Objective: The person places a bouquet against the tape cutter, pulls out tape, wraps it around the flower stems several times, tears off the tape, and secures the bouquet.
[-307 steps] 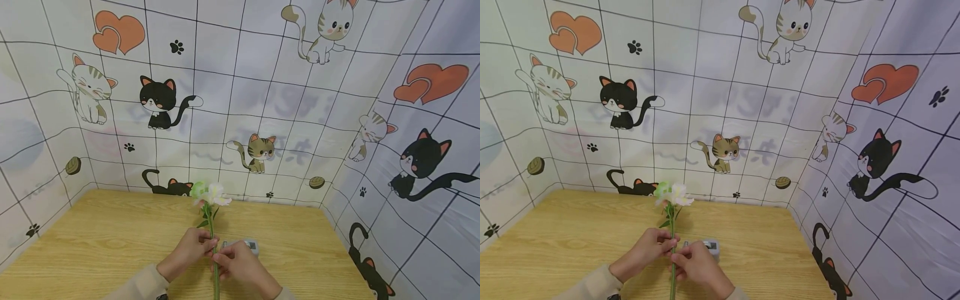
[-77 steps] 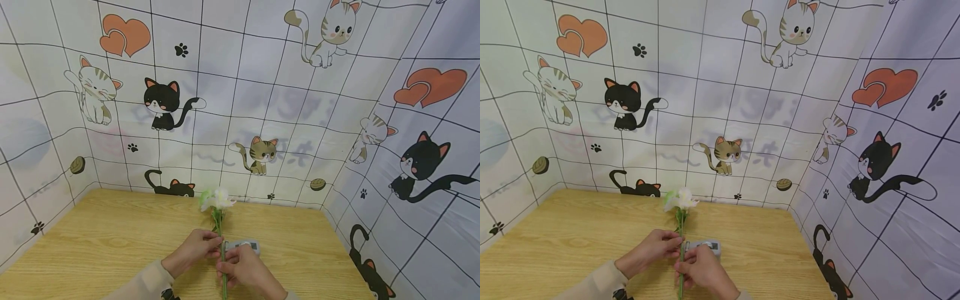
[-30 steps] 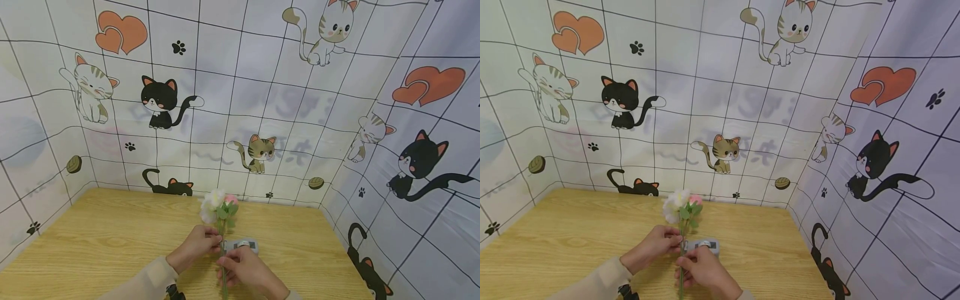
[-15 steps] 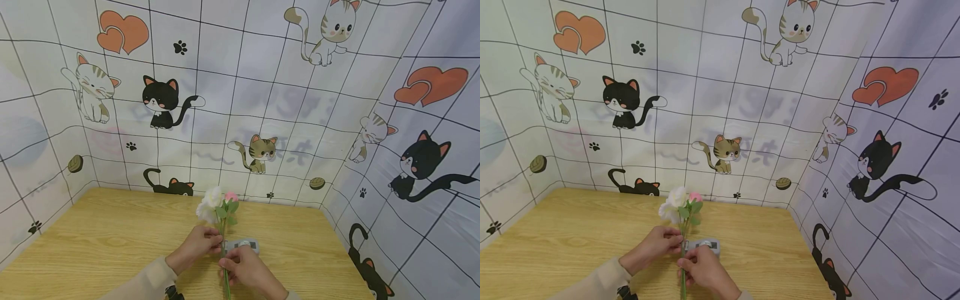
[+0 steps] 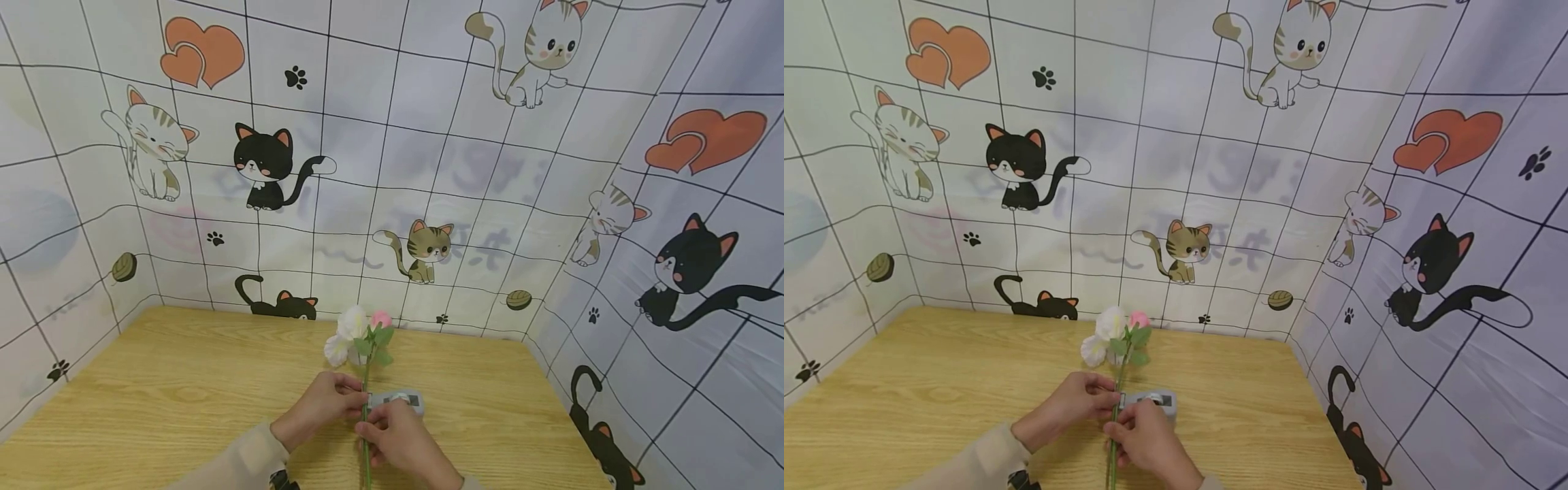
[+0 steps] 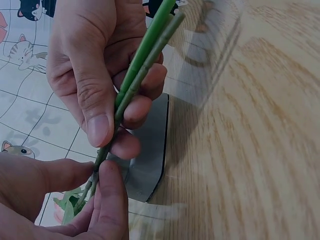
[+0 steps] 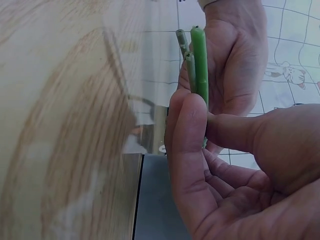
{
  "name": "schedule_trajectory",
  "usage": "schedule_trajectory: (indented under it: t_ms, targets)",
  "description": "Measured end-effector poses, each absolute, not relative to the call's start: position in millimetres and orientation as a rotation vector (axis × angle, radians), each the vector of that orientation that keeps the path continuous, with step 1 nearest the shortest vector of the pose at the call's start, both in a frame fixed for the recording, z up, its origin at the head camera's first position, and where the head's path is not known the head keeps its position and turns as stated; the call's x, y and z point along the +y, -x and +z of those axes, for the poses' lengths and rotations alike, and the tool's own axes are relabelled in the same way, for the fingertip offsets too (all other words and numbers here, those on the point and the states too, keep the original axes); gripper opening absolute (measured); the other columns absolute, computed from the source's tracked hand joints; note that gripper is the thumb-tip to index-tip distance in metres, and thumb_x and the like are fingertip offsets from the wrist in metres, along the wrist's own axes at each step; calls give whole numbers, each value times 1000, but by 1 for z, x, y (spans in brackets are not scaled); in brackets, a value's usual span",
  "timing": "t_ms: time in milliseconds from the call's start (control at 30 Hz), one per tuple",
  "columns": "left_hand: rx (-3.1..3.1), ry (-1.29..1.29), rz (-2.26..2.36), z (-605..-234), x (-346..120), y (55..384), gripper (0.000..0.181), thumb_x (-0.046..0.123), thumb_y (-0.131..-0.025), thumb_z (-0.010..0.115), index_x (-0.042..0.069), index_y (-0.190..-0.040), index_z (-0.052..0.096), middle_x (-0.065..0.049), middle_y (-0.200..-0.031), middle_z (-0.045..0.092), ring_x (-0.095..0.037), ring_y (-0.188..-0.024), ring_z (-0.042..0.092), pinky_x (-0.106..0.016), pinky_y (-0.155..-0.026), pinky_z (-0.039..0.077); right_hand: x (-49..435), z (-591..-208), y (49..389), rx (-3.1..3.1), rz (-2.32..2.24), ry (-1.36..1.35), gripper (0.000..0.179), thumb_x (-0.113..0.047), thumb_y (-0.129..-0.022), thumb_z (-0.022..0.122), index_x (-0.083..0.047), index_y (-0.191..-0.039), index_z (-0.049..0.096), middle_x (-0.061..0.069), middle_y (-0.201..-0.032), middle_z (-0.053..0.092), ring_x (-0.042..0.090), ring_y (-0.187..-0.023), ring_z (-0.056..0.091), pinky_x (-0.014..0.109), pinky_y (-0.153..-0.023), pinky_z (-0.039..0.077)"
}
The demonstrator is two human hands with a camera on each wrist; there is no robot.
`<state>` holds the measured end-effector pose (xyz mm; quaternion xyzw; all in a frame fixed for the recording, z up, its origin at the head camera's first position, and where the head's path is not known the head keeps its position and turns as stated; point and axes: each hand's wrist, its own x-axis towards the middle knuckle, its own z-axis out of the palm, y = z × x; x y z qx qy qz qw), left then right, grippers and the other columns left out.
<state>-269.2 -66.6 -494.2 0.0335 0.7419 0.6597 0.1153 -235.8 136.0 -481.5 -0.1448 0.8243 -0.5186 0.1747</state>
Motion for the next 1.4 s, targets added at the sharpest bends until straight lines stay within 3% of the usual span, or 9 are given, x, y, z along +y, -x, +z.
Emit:
schedule_trajectory:
  t_ms: [533,867,1133,1400]
  targets:
    - [2200,-17,1902,-496,-63,268,28,5,-109,78,-14,-129,71,-20,-113,77,-14,-90,77,-35,-85,73,133,-487,237,2373,-1427,468,22,-11,-113,78,-5,-92,83,2,-73,79,7,-53,66,19,-50,56]
    - [2185,3,1889,-496,-62,269,32,5,-109,74,-16,-132,70,-21,-118,74,-16,-93,76,-35,-85,72,131,-487,238,2378,-1389,543,24,-7,-114,74,-1,-91,82,10,-78,82,26,-62,78,24,-53,62]
    - [2171,22,1895,-498,-60,270,27,5,-109,74,-12,-129,70,-15,-109,73,-17,-89,71,-33,-81,71,130,-489,238,2359,-1400,546,25,-5,-114,72,0,-91,82,12,-80,83,15,-61,74,23,-54,62]
    - [2175,37,1885,-499,-58,270,25,6,-109,72,-11,-128,69,-11,-99,72,-17,-84,70,-28,-74,68,132,-492,239,2340,-1411,571,27,-3,-115,69,2,-90,80,9,-76,80,9,-56,66,17,-50,55]
